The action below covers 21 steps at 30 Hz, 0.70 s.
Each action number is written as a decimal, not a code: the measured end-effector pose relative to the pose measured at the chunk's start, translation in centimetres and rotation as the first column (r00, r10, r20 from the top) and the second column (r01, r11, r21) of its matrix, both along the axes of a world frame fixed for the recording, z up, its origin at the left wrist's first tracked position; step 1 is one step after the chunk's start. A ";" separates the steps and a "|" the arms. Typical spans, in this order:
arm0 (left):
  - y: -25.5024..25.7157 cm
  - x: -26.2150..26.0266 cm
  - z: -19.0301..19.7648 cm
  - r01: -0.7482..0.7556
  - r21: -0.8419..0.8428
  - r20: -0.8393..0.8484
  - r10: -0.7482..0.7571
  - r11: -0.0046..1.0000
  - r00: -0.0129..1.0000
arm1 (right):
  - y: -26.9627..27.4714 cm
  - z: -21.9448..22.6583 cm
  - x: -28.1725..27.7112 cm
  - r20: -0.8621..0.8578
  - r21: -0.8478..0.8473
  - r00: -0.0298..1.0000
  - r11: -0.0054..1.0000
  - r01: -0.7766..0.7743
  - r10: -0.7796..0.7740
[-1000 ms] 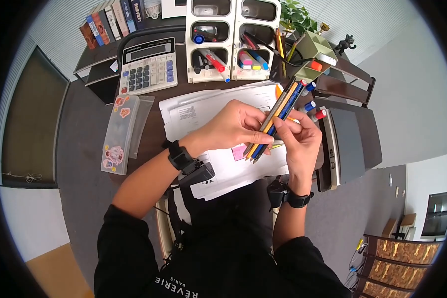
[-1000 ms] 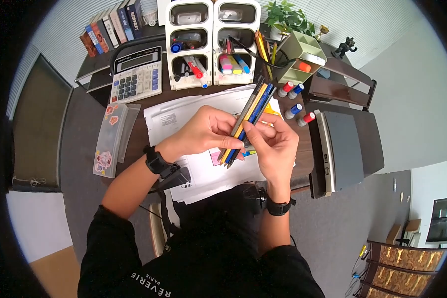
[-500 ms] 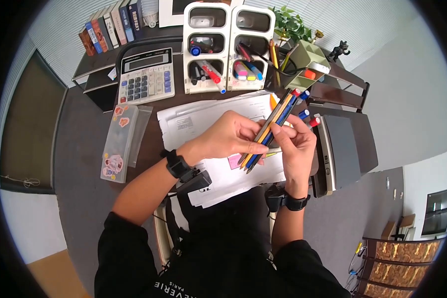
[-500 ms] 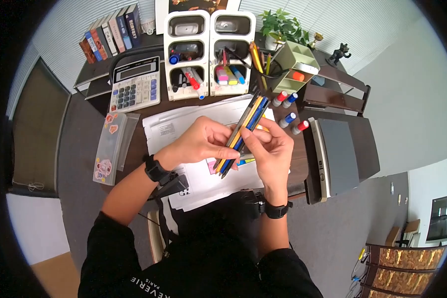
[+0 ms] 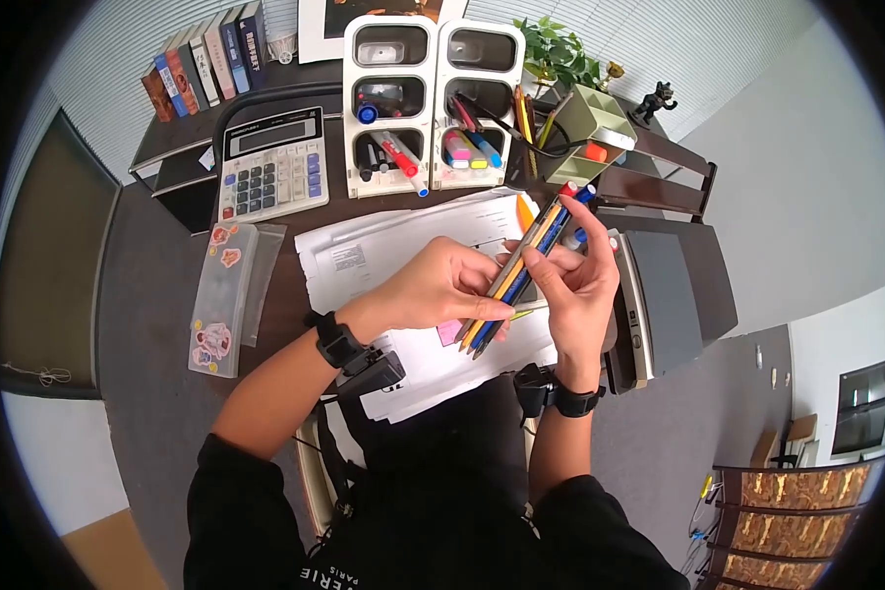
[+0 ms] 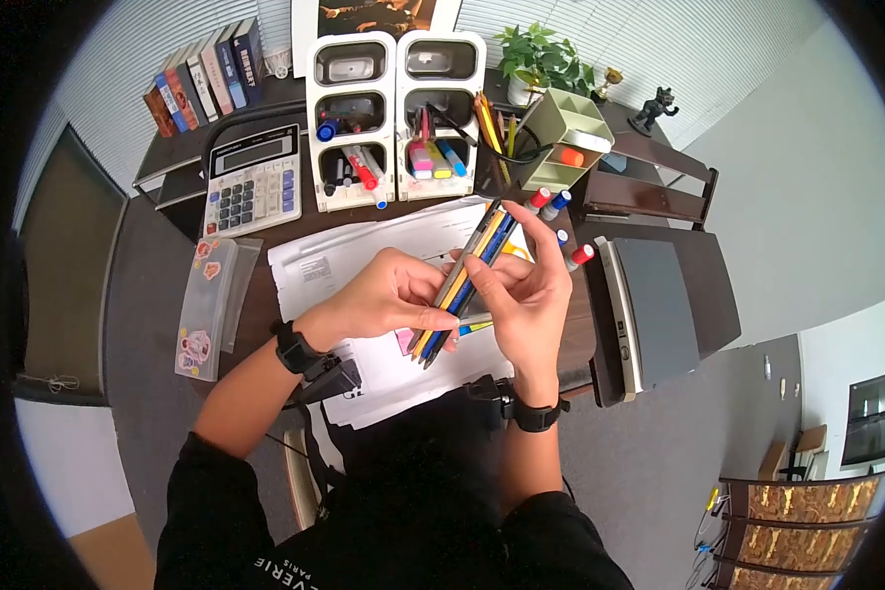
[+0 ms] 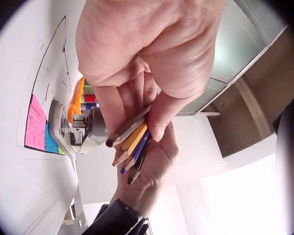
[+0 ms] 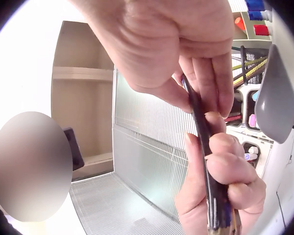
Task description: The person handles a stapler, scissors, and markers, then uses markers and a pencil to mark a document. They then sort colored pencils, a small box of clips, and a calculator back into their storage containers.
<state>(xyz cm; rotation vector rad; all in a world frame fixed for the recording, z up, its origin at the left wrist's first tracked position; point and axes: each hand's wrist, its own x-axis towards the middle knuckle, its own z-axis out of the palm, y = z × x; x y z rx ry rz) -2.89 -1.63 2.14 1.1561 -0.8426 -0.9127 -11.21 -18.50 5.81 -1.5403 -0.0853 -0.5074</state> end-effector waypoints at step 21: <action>0.0 -0.2 0.4 0.025 0.042 0.030 -0.026 0.999 0.999 | -0.8 0.1 0.5 -0.027 0.166 0.999 0.985 -0.041 0.046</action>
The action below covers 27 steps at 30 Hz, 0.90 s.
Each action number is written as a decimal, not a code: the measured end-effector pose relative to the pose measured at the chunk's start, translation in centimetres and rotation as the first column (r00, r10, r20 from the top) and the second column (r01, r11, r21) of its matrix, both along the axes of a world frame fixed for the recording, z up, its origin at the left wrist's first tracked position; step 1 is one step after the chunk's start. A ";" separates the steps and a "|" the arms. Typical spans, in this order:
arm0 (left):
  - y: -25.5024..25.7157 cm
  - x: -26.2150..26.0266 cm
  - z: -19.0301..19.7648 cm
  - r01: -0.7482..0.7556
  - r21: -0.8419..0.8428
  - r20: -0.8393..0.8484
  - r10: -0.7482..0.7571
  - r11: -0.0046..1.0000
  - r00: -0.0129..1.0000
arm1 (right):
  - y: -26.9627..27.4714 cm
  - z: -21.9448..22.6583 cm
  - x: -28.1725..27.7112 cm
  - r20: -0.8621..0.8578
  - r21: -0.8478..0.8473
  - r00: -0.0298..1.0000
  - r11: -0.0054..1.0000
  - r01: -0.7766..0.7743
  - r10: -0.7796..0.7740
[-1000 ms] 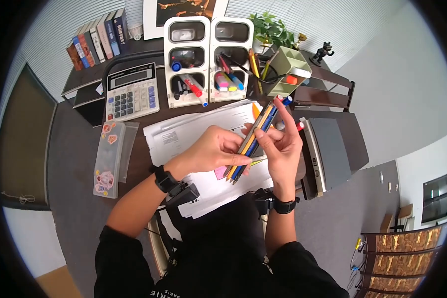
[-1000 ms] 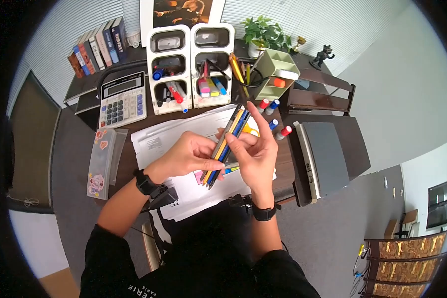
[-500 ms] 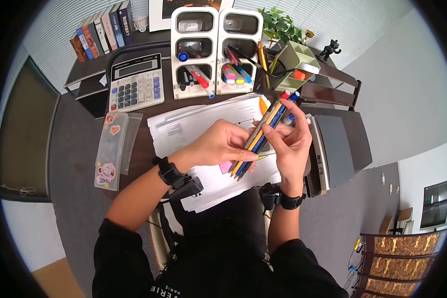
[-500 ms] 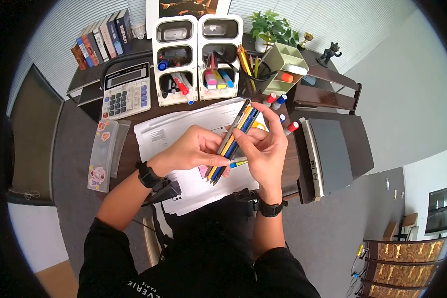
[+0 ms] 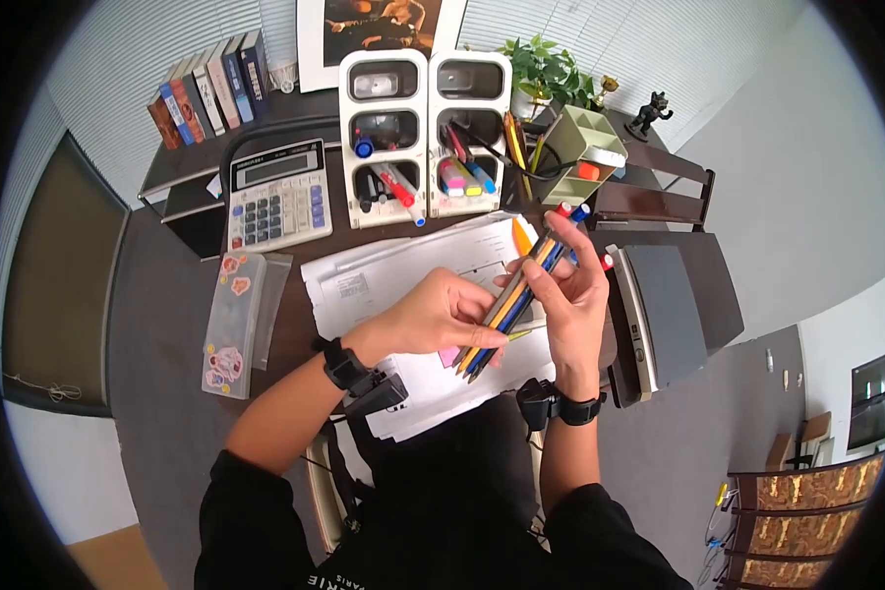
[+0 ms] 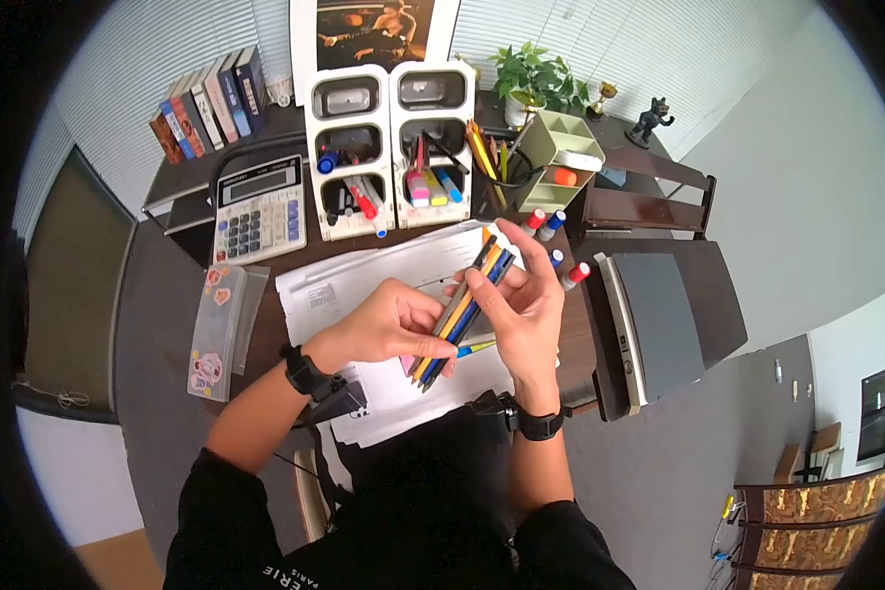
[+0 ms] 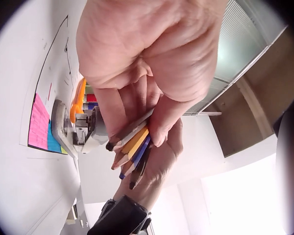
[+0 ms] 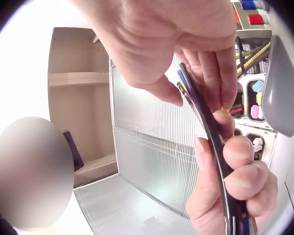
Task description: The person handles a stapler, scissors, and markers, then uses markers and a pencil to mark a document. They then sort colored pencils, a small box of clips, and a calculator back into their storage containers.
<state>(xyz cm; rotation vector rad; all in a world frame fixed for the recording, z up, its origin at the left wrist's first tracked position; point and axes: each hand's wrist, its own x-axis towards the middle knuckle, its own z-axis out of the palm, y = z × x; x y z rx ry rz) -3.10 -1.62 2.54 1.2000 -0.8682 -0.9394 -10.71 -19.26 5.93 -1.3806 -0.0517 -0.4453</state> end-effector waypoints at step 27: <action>1.0 0.2 1.1 0.128 -0.046 -0.059 -0.131 0.991 0.990 | -2.8 8.0 10.5 0.413 -0.347 0.891 0.873 0.344 -0.187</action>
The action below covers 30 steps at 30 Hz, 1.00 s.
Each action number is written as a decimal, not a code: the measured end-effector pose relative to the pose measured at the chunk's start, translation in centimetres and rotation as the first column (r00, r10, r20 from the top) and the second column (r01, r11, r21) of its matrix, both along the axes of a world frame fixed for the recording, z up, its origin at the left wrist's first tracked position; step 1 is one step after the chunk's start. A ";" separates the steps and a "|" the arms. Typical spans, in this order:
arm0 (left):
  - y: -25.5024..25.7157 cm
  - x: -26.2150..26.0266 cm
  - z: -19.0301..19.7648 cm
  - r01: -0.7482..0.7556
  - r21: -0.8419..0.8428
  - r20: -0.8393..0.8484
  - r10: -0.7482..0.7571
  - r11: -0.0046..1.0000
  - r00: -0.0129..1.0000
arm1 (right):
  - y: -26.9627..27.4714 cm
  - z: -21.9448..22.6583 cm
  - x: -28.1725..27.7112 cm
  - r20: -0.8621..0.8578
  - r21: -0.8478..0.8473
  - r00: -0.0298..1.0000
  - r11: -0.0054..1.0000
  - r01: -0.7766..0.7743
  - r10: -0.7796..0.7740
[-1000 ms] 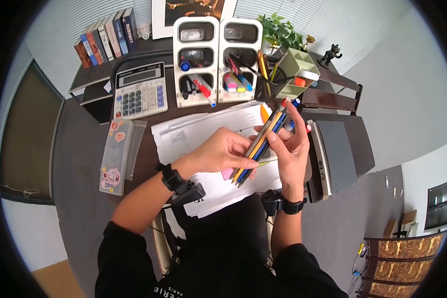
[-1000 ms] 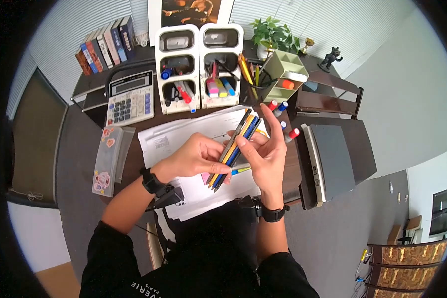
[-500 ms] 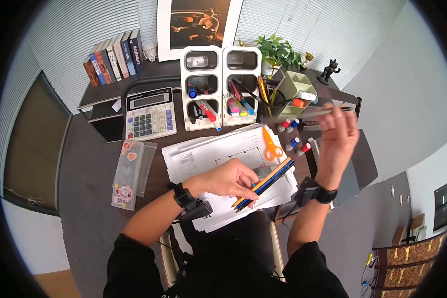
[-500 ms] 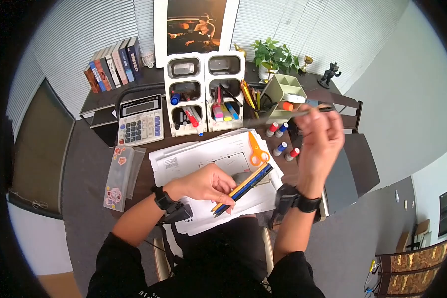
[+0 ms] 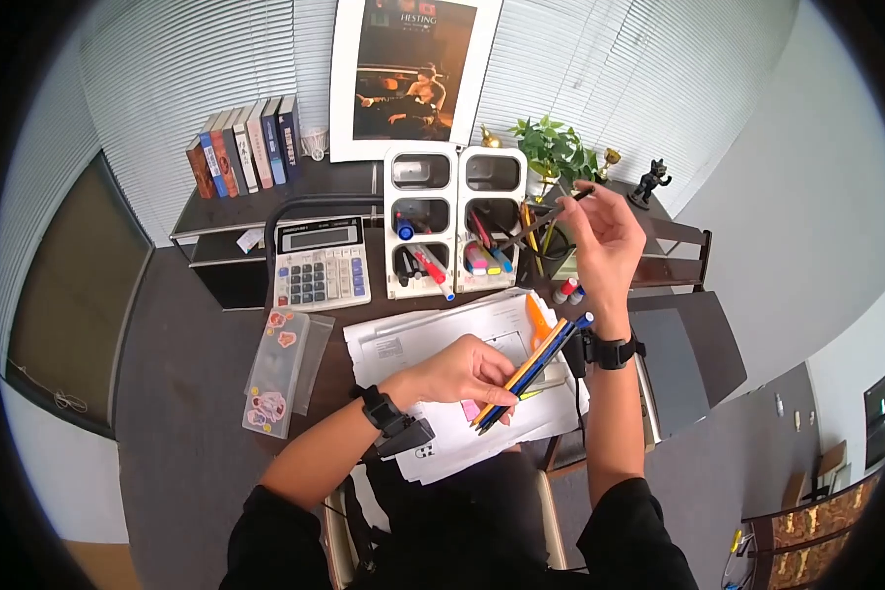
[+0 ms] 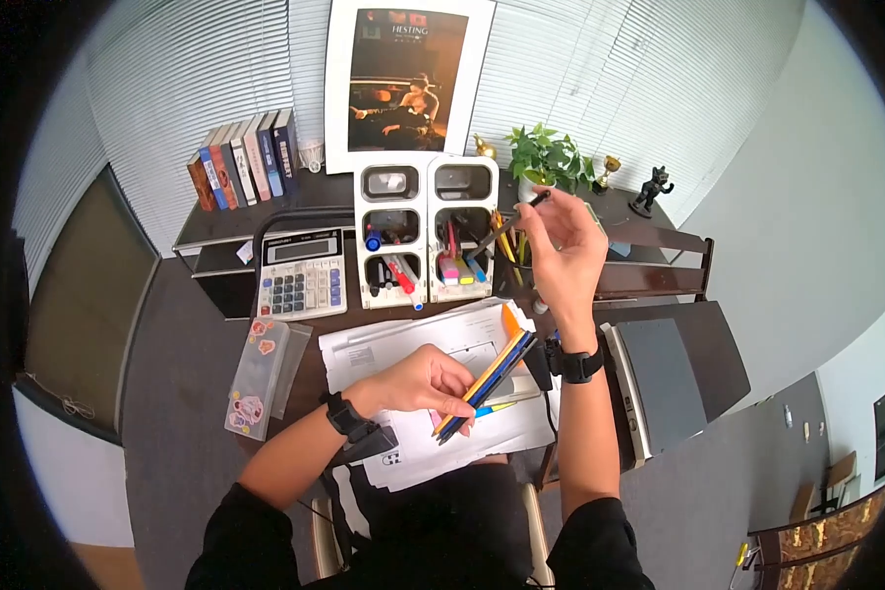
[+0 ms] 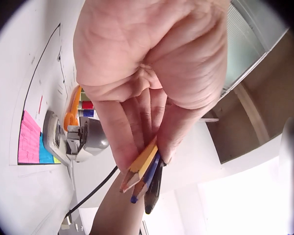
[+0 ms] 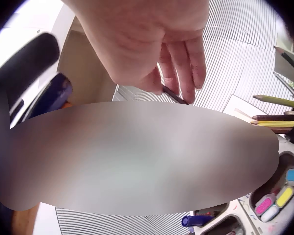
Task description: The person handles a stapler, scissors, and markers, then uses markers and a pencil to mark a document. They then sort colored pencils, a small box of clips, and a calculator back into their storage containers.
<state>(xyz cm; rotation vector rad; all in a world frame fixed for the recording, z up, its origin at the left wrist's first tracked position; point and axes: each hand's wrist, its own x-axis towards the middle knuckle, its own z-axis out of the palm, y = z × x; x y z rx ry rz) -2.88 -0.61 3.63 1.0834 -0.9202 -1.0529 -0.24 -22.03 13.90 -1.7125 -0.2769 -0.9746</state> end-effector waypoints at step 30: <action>0.1 0.2 0.0 0.025 0.003 0.043 -0.025 1.000 0.999 | 0.0 -1.5 -0.7 -0.286 -0.585 0.956 0.803 -0.115 -0.072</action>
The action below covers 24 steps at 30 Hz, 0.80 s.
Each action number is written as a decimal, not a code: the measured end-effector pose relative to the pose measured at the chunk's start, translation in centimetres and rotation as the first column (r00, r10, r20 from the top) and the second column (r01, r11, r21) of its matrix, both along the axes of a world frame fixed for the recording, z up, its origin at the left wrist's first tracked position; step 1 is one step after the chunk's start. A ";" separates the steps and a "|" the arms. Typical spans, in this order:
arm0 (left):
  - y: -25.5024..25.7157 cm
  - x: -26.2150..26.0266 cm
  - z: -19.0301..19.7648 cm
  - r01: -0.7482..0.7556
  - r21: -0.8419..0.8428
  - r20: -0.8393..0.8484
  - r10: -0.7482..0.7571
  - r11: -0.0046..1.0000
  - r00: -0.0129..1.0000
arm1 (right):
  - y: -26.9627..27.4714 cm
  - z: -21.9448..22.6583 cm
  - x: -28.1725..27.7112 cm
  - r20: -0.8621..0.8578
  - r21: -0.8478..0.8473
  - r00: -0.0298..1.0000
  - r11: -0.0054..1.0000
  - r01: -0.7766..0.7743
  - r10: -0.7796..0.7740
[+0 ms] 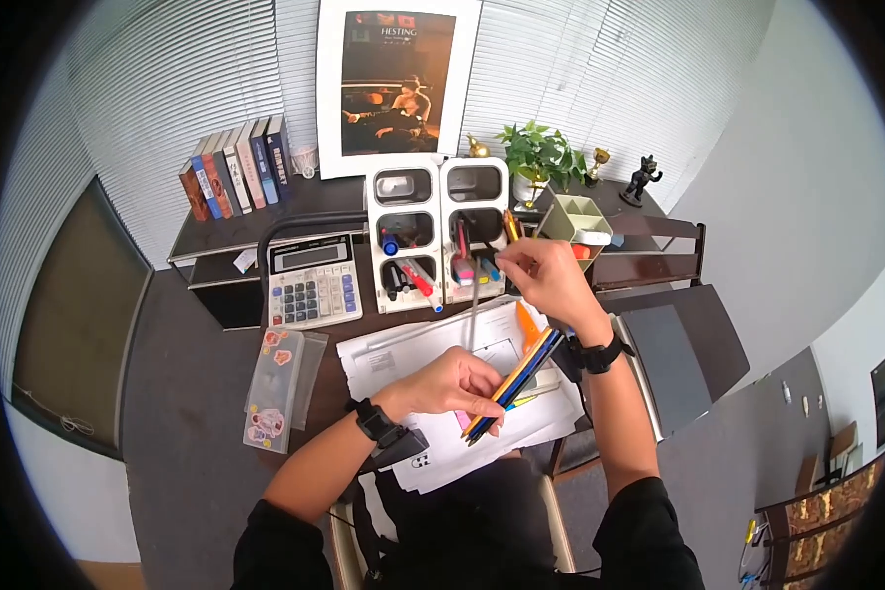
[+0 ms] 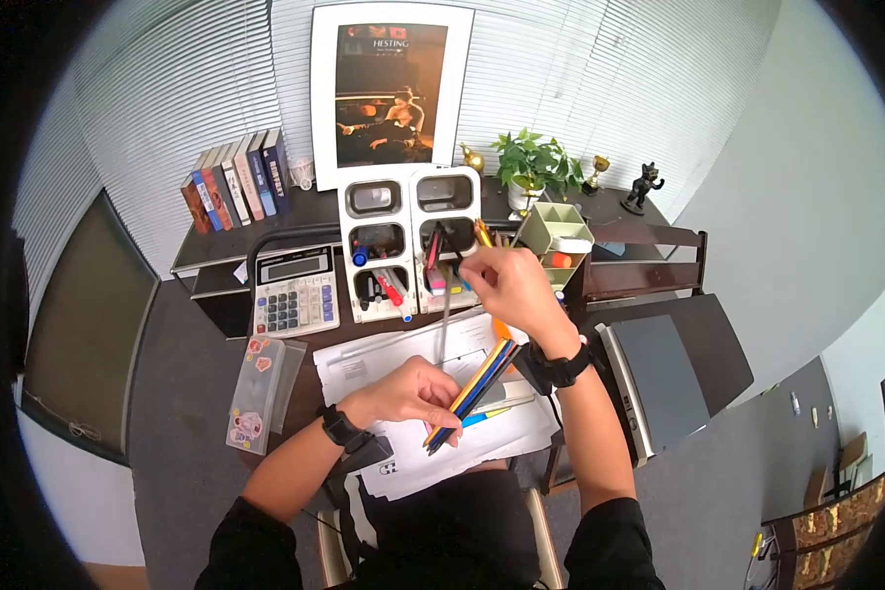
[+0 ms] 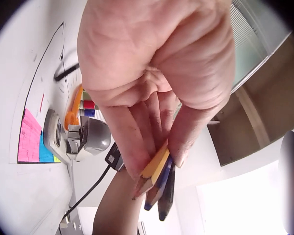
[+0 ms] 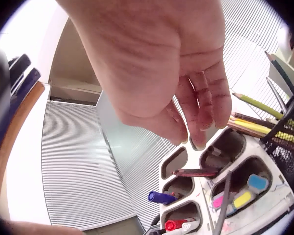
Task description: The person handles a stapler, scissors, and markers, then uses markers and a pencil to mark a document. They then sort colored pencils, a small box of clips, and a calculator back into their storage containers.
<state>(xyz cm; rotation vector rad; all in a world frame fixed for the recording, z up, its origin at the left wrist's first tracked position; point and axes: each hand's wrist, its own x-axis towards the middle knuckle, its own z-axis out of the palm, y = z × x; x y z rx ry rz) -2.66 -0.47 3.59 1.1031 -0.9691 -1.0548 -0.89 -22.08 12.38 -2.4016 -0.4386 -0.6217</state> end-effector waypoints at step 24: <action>0.1 0.3 -0.6 0.104 -0.003 -0.037 -0.104 0.995 0.994 | -1.1 -4.5 -1.4 -0.436 -0.378 0.876 0.841 -0.387 0.207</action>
